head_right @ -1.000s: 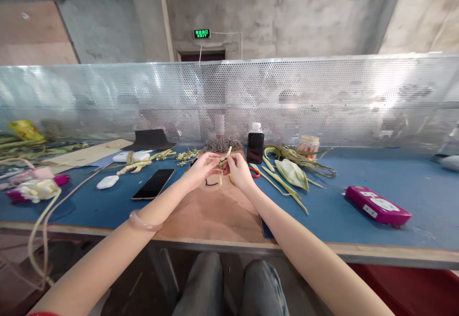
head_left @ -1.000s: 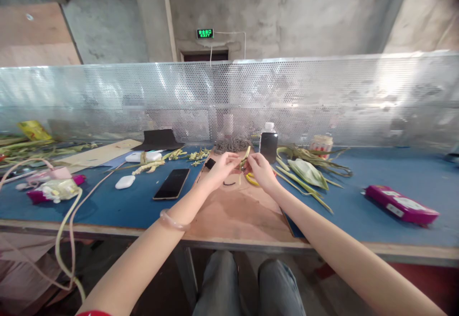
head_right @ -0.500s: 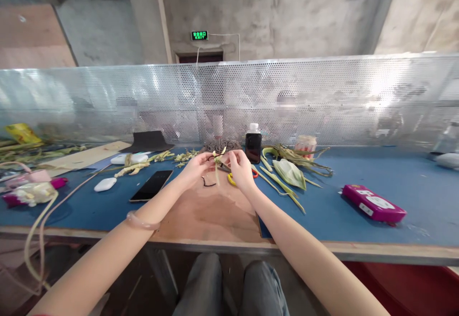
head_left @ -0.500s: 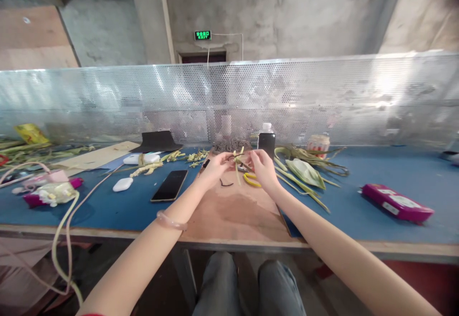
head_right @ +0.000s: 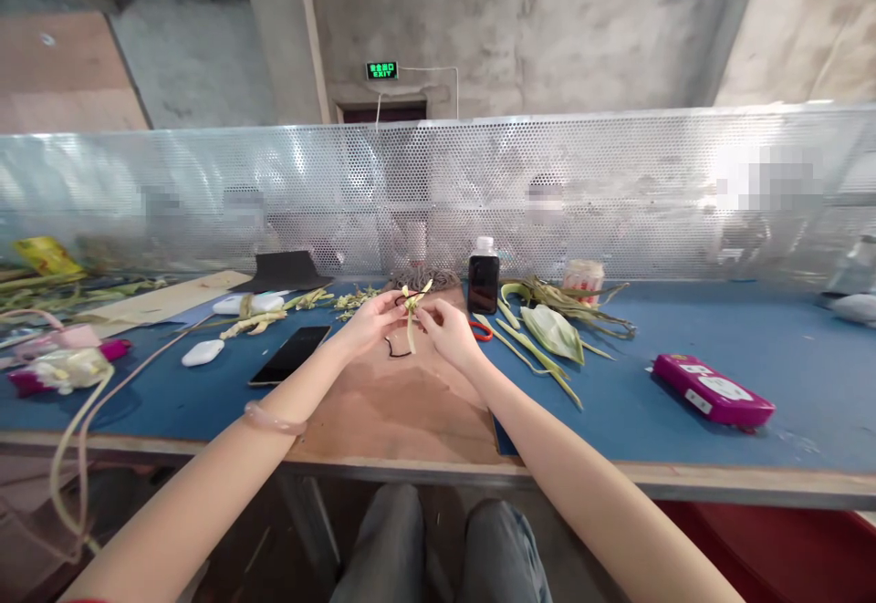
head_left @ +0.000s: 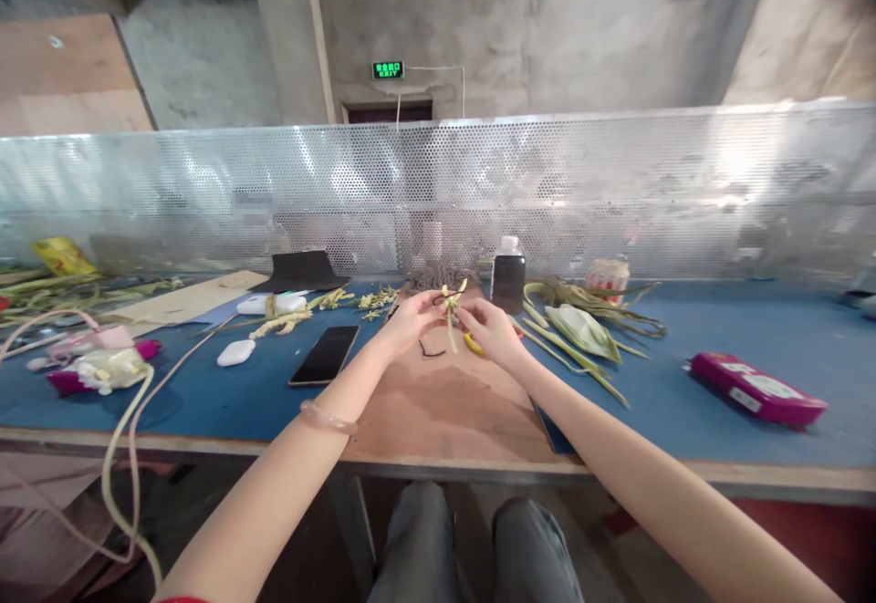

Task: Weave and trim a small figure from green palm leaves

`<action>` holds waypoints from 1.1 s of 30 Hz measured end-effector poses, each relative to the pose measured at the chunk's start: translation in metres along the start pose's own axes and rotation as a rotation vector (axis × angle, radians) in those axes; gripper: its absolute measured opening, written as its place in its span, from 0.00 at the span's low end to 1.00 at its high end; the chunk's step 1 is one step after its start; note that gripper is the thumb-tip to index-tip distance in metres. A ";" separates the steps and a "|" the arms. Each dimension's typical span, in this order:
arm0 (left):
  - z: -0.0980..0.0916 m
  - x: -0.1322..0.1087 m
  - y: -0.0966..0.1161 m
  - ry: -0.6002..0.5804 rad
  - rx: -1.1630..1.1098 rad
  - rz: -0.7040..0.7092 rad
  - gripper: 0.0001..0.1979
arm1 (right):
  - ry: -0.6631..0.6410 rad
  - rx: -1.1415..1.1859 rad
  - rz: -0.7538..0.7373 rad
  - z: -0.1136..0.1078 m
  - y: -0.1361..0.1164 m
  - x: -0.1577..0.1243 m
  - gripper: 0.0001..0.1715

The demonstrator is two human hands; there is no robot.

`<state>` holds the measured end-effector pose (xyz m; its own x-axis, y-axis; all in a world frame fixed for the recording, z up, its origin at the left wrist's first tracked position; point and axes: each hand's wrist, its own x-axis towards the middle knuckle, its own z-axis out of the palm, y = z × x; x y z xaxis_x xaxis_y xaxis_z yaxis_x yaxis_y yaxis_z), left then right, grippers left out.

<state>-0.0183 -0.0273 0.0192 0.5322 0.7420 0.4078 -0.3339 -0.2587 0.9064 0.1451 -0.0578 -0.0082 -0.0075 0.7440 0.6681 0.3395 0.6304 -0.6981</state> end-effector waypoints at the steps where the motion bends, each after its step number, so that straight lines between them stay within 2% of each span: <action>1: -0.001 0.000 0.000 0.003 0.000 -0.003 0.16 | -0.003 -0.015 -0.013 -0.001 -0.002 -0.001 0.17; 10: -0.002 -0.001 -0.001 0.003 -0.025 -0.011 0.13 | -0.037 -0.104 -0.111 -0.003 -0.008 -0.003 0.12; 20: -0.006 0.002 -0.006 -0.024 -0.059 -0.015 0.15 | -0.062 -0.118 -0.153 -0.005 -0.009 -0.004 0.11; 33: -0.002 0.000 -0.003 -0.017 -0.046 -0.023 0.14 | -0.077 -0.135 -0.188 -0.005 -0.009 -0.004 0.11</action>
<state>-0.0185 -0.0254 0.0160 0.5533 0.7367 0.3888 -0.3566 -0.2124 0.9098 0.1467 -0.0675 -0.0034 -0.1526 0.6344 0.7578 0.4476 0.7280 -0.5193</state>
